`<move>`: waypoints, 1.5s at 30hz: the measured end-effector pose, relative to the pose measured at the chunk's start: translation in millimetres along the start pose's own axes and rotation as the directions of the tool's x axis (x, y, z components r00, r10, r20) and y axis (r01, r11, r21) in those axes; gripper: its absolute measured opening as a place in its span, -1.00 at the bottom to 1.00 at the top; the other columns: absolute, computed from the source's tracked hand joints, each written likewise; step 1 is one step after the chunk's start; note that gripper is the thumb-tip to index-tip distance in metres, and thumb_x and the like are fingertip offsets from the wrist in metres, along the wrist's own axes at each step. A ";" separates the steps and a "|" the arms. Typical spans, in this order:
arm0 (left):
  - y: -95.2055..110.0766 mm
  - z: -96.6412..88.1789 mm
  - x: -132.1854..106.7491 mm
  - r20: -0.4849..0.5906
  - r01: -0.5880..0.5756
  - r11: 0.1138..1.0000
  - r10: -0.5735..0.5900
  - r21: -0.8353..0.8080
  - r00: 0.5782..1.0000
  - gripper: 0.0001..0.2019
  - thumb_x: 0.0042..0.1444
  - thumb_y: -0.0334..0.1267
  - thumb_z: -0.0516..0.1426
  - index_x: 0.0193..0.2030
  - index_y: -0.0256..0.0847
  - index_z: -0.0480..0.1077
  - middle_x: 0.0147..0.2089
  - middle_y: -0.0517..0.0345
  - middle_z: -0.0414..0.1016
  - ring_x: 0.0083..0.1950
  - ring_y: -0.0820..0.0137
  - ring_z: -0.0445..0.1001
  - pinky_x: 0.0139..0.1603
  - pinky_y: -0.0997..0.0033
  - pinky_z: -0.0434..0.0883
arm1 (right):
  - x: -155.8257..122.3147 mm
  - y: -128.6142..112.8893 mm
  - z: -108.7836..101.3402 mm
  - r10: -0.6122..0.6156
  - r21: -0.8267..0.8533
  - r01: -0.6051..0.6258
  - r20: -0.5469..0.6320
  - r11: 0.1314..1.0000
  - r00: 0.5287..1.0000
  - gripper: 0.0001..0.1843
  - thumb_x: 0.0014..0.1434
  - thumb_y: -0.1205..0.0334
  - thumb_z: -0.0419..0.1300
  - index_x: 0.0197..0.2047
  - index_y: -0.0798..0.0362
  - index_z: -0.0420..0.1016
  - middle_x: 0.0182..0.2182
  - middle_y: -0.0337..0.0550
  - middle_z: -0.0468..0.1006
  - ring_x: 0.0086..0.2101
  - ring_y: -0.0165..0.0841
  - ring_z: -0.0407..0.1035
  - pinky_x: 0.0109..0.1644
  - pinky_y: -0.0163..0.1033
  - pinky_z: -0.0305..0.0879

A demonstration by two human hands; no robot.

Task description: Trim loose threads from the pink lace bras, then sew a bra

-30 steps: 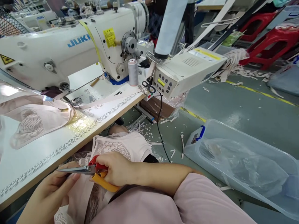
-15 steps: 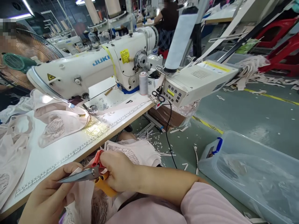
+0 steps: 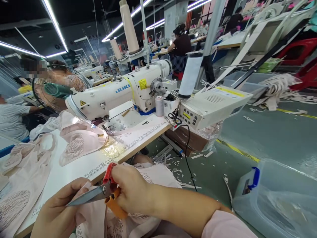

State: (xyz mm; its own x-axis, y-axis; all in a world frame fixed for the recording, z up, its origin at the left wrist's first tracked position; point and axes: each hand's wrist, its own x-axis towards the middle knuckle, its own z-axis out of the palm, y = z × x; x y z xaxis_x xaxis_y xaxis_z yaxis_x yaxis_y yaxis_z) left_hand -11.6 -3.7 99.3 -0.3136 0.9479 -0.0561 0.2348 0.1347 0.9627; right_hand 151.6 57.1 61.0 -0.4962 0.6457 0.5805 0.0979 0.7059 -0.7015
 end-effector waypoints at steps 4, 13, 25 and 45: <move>2.3 2.4 -5.3 -0.025 -0.015 1.000 0.014 -0.021 1.000 -0.69 -0.10 0.05 0.23 -0.45 -0.18 0.42 -0.48 0.18 0.39 -0.50 0.45 0.23 -0.65 0.59 0.18 | -0.5 -5.5 -5.7 0.046 -0.056 -0.043 0.053 0.997 0.998 -0.81 -0.07 0.40 0.15 -0.48 0.03 0.16 -0.51 -0.24 0.35 -0.50 -0.43 0.21 -0.44 -0.35 0.16; -25.3 7.8 7.7 0.043 0.209 0.952 -0.204 -0.225 0.978 -0.62 -0.27 0.02 0.34 -0.38 -0.17 0.42 -0.40 0.22 0.47 -0.47 0.44 0.34 -0.57 0.58 0.31 | -7.1 -1.5 -15.0 0.180 0.012 -0.181 0.037 0.983 0.983 -0.80 0.01 0.21 0.17 -0.44 0.04 0.17 -0.49 -0.27 0.29 -0.49 -0.45 0.14 -0.44 -0.37 0.13; -25.8 18.7 16.1 0.163 0.216 0.948 -0.181 -0.232 0.970 -0.63 -0.19 0.04 0.30 -0.40 -0.21 0.42 -0.56 0.23 0.43 -0.56 0.48 0.32 -0.57 0.58 0.29 | 13.6 18.6 -50.4 0.269 -0.061 -0.273 0.468 0.960 0.842 -0.56 -0.07 -0.08 0.27 -0.42 0.07 0.19 -0.45 -0.23 0.34 -0.46 -0.44 0.22 -0.42 -0.34 0.19; -29.4 21.4 24.0 0.120 0.142 0.970 -0.119 -0.198 0.986 -0.72 -0.10 -0.04 0.20 -0.55 -0.24 0.38 -0.66 0.31 0.27 -0.62 0.55 0.14 -0.60 0.59 0.08 | 29.2 7.9 -57.1 0.506 -0.617 0.029 0.670 0.786 0.542 -0.58 0.06 -0.17 0.08 -0.46 0.06 0.27 -0.53 -0.17 0.41 -0.54 -0.35 0.27 -0.53 -0.33 -0.08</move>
State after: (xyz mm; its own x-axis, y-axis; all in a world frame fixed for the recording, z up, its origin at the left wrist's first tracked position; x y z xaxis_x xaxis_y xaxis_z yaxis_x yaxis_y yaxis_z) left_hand -6.3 21.3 63.9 -0.2264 0.9528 -0.2021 0.0012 0.2078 0.9782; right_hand 187.1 98.1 96.0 -0.7979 0.5123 -0.3176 0.5951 0.7534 -0.2799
